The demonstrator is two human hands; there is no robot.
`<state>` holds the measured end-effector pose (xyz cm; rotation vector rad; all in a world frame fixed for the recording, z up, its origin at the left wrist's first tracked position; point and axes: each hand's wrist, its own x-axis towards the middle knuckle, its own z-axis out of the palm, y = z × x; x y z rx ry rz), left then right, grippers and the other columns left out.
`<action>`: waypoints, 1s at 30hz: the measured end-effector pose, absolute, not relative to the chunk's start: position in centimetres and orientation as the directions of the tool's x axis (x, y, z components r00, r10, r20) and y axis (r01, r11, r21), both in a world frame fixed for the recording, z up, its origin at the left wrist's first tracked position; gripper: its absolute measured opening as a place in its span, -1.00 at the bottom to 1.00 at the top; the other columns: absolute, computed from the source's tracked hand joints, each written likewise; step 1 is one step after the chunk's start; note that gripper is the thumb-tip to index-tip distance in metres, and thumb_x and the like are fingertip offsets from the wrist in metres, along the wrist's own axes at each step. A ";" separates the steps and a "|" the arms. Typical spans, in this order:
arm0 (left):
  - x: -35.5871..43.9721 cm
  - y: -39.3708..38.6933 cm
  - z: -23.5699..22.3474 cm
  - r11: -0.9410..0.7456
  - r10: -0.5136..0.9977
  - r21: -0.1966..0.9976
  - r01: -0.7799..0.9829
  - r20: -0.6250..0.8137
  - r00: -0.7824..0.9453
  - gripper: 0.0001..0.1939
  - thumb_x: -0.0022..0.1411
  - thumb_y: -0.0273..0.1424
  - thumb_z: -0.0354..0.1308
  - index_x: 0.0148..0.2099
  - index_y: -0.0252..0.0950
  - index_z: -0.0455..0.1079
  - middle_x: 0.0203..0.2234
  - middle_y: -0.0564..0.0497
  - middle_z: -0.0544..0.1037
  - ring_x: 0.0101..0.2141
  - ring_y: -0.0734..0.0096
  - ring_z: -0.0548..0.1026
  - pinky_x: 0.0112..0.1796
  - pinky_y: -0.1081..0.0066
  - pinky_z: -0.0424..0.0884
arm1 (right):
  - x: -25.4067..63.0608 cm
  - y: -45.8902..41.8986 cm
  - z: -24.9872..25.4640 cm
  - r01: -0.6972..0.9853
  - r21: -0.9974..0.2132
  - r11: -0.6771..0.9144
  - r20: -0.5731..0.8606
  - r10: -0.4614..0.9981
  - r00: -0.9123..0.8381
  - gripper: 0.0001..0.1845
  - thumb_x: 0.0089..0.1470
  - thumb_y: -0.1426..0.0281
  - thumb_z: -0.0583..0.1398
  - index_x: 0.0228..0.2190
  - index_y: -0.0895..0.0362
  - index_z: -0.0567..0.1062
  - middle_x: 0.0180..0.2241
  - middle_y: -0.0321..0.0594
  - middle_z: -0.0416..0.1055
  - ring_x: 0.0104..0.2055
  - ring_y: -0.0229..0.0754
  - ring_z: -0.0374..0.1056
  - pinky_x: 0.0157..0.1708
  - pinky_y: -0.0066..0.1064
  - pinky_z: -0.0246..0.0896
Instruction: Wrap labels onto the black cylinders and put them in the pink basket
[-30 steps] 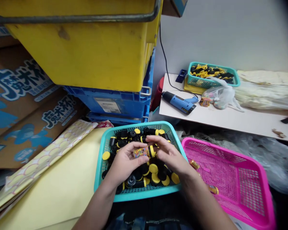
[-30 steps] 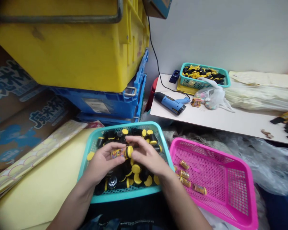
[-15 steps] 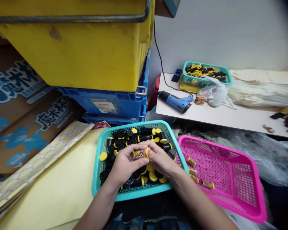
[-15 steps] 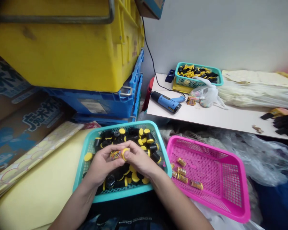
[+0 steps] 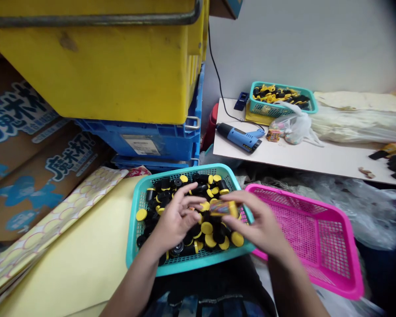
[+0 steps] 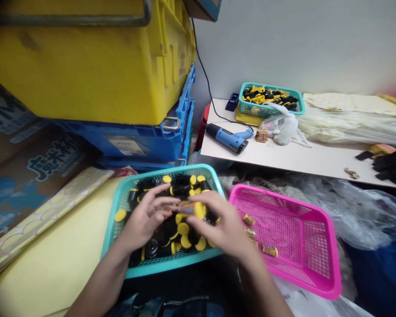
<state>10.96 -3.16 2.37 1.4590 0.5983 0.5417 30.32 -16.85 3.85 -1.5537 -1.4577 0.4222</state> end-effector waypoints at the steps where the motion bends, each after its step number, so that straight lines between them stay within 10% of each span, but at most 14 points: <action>1: 10.7 -2.4 2.3 -0.059 0.725 0.990 0.128 -0.046 0.687 -0.45 0.16 -0.14 0.20 0.15 -0.22 0.26 -0.13 -0.13 0.55 -0.16 0.23 0.52 -0.16 0.33 0.41 | 31.6 -18.0 4.1 0.681 -0.732 -0.020 0.281 0.902 0.328 -0.65 0.07 0.24 0.24 -0.07 0.01 0.47 -0.11 -0.12 0.42 -0.06 -0.05 0.34 -0.07 -0.19 0.26; 4: 10.3 -0.6 1.7 -0.248 0.870 0.847 0.471 -0.019 0.492 -0.73 0.22 -0.24 0.09 -0.11 -0.25 0.46 -0.21 -0.10 0.57 -0.22 0.24 0.52 -0.18 0.32 0.39 | 34.7 -20.2 3.9 0.783 -0.378 -0.494 -0.096 0.862 0.497 -0.53 -0.04 0.14 0.27 -0.11 0.12 0.52 -0.10 0.03 0.43 -0.05 0.22 0.32 -0.12 0.03 0.23; 6: 10.5 0.0 1.3 -0.313 0.865 0.744 0.590 -0.034 0.501 -0.77 0.20 -0.24 0.09 -0.22 -0.24 0.49 -0.30 -0.07 0.57 -0.29 0.24 0.52 -0.22 0.31 0.38 | 35.2 -19.5 3.5 0.793 -0.281 -0.541 -0.225 0.840 0.493 -0.44 0.01 0.07 0.22 -0.02 0.14 0.48 -0.05 0.06 0.41 0.00 0.26 0.30 -0.10 0.05 0.22; 10: 11.2 -0.2 1.3 -0.364 0.812 0.647 0.671 -0.133 0.569 -0.81 0.09 -0.23 0.18 -0.36 -0.24 0.49 -0.44 -0.03 0.56 -0.36 0.22 0.51 -0.31 0.33 0.36 | 33.3 -13.1 3.0 0.850 -0.418 -0.321 -0.127 0.947 0.296 -0.55 0.21 0.16 0.06 0.02 0.13 0.43 -0.03 -0.03 0.41 0.02 0.06 0.31 -0.01 -0.11 0.20; 16: 10.8 -0.1 0.8 -0.182 0.852 0.829 0.529 -0.136 0.506 -0.70 0.07 -0.33 0.17 -0.11 -0.26 0.50 -0.50 0.06 0.57 -0.44 0.32 0.52 -0.37 0.40 0.38 | 30.5 -4.2 0.8 0.887 -0.448 0.111 -0.119 0.976 -0.182 -0.56 0.04 0.60 0.09 0.00 0.21 0.39 -0.10 -0.01 0.40 -0.03 -0.07 0.31 -0.07 -0.30 0.20; 23: 9.7 -0.9 1.7 -0.358 0.863 0.844 0.400 0.136 0.486 -0.75 0.21 -0.33 0.12 -0.08 -0.14 0.51 -0.28 0.01 0.62 -0.27 0.30 0.55 -0.19 0.37 0.43 | 29.7 -4.8 1.5 0.938 -0.345 -0.018 -0.185 0.981 -0.049 -0.52 -0.06 0.54 0.12 -0.04 0.15 0.44 -0.09 0.03 0.25 -0.20 -0.04 0.34 -0.19 -0.25 0.20; 26: 9.6 -1.5 2.2 -0.432 0.867 0.822 0.370 0.266 0.422 -0.81 0.18 -0.31 0.19 -0.16 -0.15 0.54 -0.30 0.01 0.61 -0.35 0.35 0.52 -0.23 0.39 0.44 | 30.1 -6.6 2.5 0.837 -0.537 -0.108 -0.054 0.994 0.094 -0.74 -0.09 0.51 0.12 -0.27 0.18 0.44 -0.16 -0.09 0.28 -0.22 -0.15 0.29 -0.15 -0.29 0.18; 30: 10.4 -2.6 2.1 -0.308 0.944 0.899 0.311 0.249 0.215 -0.81 0.14 -0.29 0.23 -0.21 -0.23 0.53 -0.38 0.02 0.59 -0.45 0.44 0.49 -0.35 0.45 0.44 | 28.8 -9.1 3.1 0.247 -0.967 -0.060 -0.014 0.983 0.181 -0.81 0.08 0.31 0.08 -0.30 0.14 0.39 -0.33 -0.25 0.32 -0.32 -0.24 0.25 -0.24 -0.36 0.19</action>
